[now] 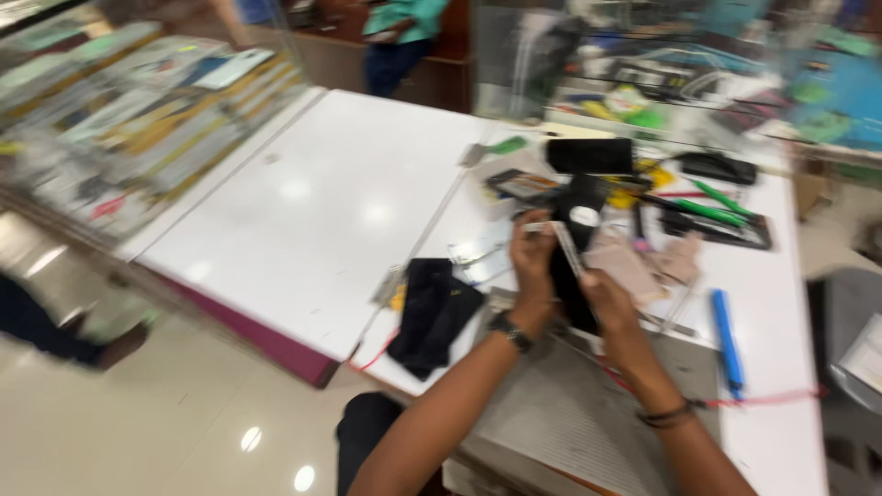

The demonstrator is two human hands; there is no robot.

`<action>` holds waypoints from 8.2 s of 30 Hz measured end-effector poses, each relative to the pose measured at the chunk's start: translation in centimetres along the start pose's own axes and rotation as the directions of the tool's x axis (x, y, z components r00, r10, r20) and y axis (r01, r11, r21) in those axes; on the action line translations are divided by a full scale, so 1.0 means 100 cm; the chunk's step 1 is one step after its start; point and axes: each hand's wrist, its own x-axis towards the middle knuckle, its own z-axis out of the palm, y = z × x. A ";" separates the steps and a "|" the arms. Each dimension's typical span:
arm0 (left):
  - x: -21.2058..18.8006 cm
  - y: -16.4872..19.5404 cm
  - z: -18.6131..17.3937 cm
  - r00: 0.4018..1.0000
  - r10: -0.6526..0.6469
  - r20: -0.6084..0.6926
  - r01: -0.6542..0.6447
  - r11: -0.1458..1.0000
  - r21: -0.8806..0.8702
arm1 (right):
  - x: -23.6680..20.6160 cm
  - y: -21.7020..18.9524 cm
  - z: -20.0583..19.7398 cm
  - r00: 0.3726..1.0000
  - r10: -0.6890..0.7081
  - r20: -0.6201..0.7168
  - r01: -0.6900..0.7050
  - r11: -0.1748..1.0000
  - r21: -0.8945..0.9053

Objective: The person repairs a disassembled smartphone on a workbench. They use a blue handheld hot-air tool on the phone's internal board, then hold the phone frame and press a battery and flex cable into place, and finally work on the phone's edge and screen assembly with their fingers.

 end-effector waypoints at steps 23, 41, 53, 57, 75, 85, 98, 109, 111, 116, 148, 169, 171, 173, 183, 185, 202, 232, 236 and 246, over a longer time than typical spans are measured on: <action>-0.014 0.064 -0.002 0.809 0.539 0.237 -0.582 0.670 0.462 | -0.004 0.009 0.011 0.996 0.038 0.084 -0.045 0.995 0.085; 0.025 0.029 0.031 0.866 0.337 0.370 -0.443 0.860 0.253 | 0.005 0.027 0.002 0.976 -0.162 -0.147 0.148 0.984 -0.100; 0.060 -0.003 -0.014 0.941 0.178 0.289 -0.134 0.977 -0.166 | 0.004 -0.015 0.026 0.996 -0.025 -0.087 0.014 0.993 -0.121; 0.059 0.015 -0.009 0.925 0.193 0.328 -0.103 0.957 -0.272 | 0.006 -0.028 0.030 0.995 -0.034 -0.094 0.021 0.992 -0.128; 0.051 0.056 0.005 0.834 0.210 0.510 0.085 0.864 -0.496 | 0.001 -0.059 0.031 0.921 -0.358 -0.153 0.296 0.899 -0.324; 0.046 0.071 0.005 0.755 0.366 0.544 -0.194 0.917 -0.347 | 0.002 -0.050 0.031 0.950 -0.279 -0.139 0.248 0.946 -0.208; 0.041 0.060 0.000 0.842 0.302 0.447 -0.299 0.951 -0.081 | 0.007 -0.022 0.023 0.990 -0.142 -0.021 0.143 0.974 0.177; 0.043 0.060 0.004 0.925 0.120 0.360 -0.125 0.992 -0.008 | 0.008 -0.016 0.025 0.997 -0.080 0.026 0.072 0.972 0.222; 0.043 0.060 0.005 0.929 0.105 0.355 -0.111 0.994 -0.003 | 0.008 -0.015 0.025 0.996 -0.085 0.025 0.077 0.970 0.229; 0.043 0.057 0.005 0.913 0.107 0.394 -0.125 0.992 0.020 | 0.009 -0.013 0.025 0.997 -0.074 0.033 0.063 0.968 0.243; 0.036 0.064 0.016 0.837 0.290 0.464 -0.501 0.748 0.436 | 0.013 -0.024 0.015 0.973 -0.143 -0.183 0.149 0.989 0.018; 0.032 0.067 0.017 0.835 0.324 0.445 -0.524 0.714 0.463 | 0.011 -0.022 0.023 0.974 -0.133 -0.183 0.155 0.982 0.108; 0.032 0.067 0.017 0.832 0.330 0.446 -0.529 0.714 0.459 | 0.012 -0.022 0.024 0.973 -0.138 -0.188 0.160 0.981 0.111; 0.032 0.066 0.017 0.835 0.328 0.443 -0.525 0.715 0.461 | 0.012 -0.021 0.024 0.973 -0.131 -0.191 0.154 0.982 0.110; 0.035 0.062 0.017 0.826 0.342 0.448 -0.543 0.697 0.468 | 0.012 -0.021 0.024 0.969 -0.142 -0.203 0.152 0.988 0.035; 0.035 0.063 0.019 0.830 0.344 0.439 -0.543 0.678 0.496 | 0.013 -0.026 0.024 0.962 -0.185 -0.202 0.187 0.982 -0.006; 0.029 0.073 0.022 0.844 0.288 0.453 -0.502 0.723 0.475 | 0.009 -0.040 0.022 0.961 -0.170 -0.216 0.162 0.985 -0.055; 0.027 0.076 0.024 0.851 0.276 0.447 -0.491 0.722 0.487 | 0.010 -0.047 0.017 0.974 -0.158 -0.161 0.152 0.987 -0.047; 0.027 0.075 0.024 0.844 0.312 0.437 -0.513 0.708 0.486 | 0.009 -0.050 0.018 0.975 -0.155 -0.159 0.150 0.988 -0.048; 0.033 0.063 0.021 0.806 0.371 0.462 -0.580 0.656 0.484 | 0.011 -0.045 0.016 0.952 -0.247 -0.179 0.232 0.968 -0.101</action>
